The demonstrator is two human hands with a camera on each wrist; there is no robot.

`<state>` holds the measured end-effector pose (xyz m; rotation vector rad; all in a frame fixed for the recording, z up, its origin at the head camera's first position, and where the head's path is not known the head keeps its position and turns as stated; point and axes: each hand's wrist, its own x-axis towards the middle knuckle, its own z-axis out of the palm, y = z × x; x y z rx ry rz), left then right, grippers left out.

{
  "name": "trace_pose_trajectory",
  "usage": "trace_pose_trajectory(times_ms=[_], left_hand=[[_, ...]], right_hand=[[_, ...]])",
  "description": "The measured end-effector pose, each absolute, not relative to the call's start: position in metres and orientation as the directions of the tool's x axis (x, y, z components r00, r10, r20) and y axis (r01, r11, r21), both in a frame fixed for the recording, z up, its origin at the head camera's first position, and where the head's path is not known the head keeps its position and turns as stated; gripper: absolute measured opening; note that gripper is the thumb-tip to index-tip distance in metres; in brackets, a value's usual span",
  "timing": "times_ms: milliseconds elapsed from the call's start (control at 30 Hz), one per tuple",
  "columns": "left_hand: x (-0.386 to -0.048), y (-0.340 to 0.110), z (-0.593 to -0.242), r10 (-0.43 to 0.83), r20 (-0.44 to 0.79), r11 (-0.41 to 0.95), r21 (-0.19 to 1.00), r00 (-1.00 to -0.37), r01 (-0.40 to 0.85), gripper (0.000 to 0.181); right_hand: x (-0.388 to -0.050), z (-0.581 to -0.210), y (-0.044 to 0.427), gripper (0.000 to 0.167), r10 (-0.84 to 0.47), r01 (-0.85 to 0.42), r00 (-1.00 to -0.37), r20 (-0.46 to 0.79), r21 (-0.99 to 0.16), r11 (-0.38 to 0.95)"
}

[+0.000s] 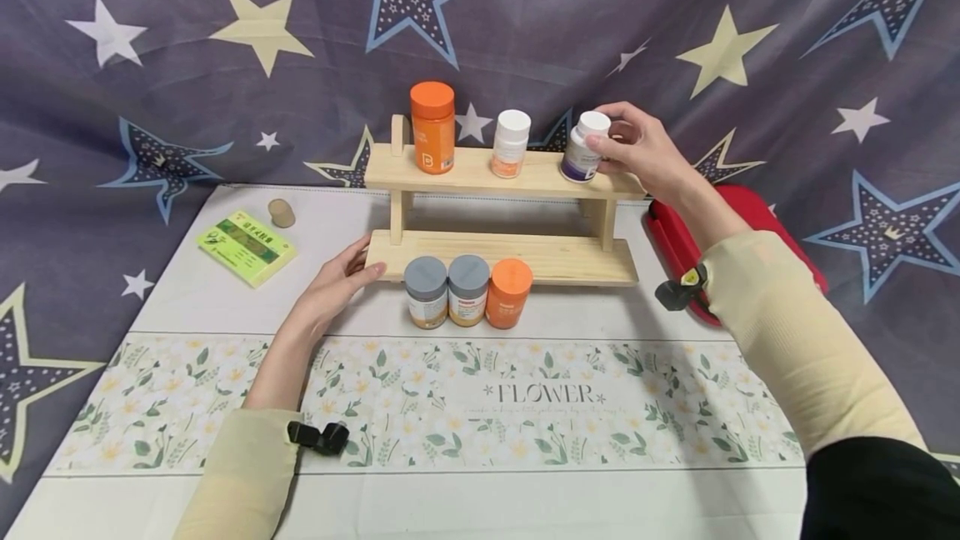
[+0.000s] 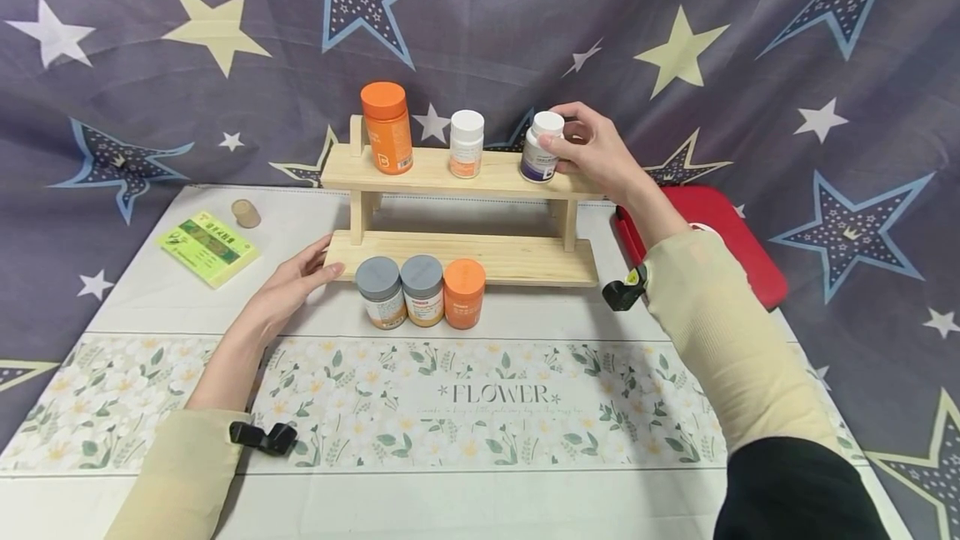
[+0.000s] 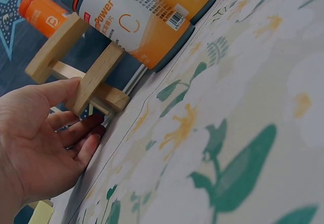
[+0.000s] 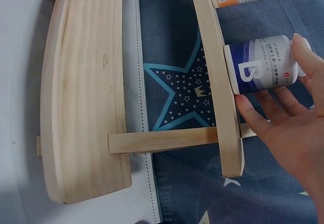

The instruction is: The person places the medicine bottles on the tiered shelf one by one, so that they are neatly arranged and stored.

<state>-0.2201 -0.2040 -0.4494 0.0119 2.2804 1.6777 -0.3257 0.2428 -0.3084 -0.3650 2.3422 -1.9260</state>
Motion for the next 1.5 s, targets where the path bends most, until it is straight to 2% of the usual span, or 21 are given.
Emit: trace_pose_trajectory(times_ms=[567,700,800,1000,1133,1267,1500], left_hand=[[-0.221,-0.205,-0.453,0.187,-0.229,0.306,0.938,-0.955,-0.165,0.083],[-0.221,-0.205,-0.453,0.185,-0.23,0.309,0.937,-0.955,-0.166,0.084],[-0.221,-0.205,-0.453,0.184,-0.231,0.306,0.937,-0.955,-0.167,0.084],[-0.222,-0.204,-0.454,0.184,-0.224,0.294,0.942,-0.957,-0.164,0.084],[-0.221,-0.202,-0.454,0.185,-0.225,0.293,0.942,-0.957,-0.165,0.083],[-0.221,-0.201,-0.454,0.189,-0.225,0.296,0.941,-0.956,-0.163,0.082],[-0.22,-0.203,-0.453,0.183,-0.227,0.292,0.942,-0.957,-0.167,0.083]], right_hand=[[-0.322,-0.31,0.243,0.039,-0.206,-0.095,-0.978,0.04,-0.96,0.265],[-0.317,-0.311,0.244,0.045,-0.202,-0.066,-0.979,0.03,-0.982,0.176],[-0.308,-0.313,0.246,0.051,-0.174,-0.083,-0.982,0.069,-0.994,0.075],[-0.276,-0.328,0.242,0.054,0.018,-0.225,-0.974,0.224,-0.971,-0.079],[-0.25,-0.348,0.237,0.049,0.074,-0.287,-0.958,0.279,-0.942,-0.174],[-0.226,-0.37,0.231,0.042,0.028,-0.282,-0.959,0.282,-0.943,-0.179],[-0.208,-0.392,0.211,0.036,-0.107,-0.239,-0.964,0.243,-0.97,-0.051]])
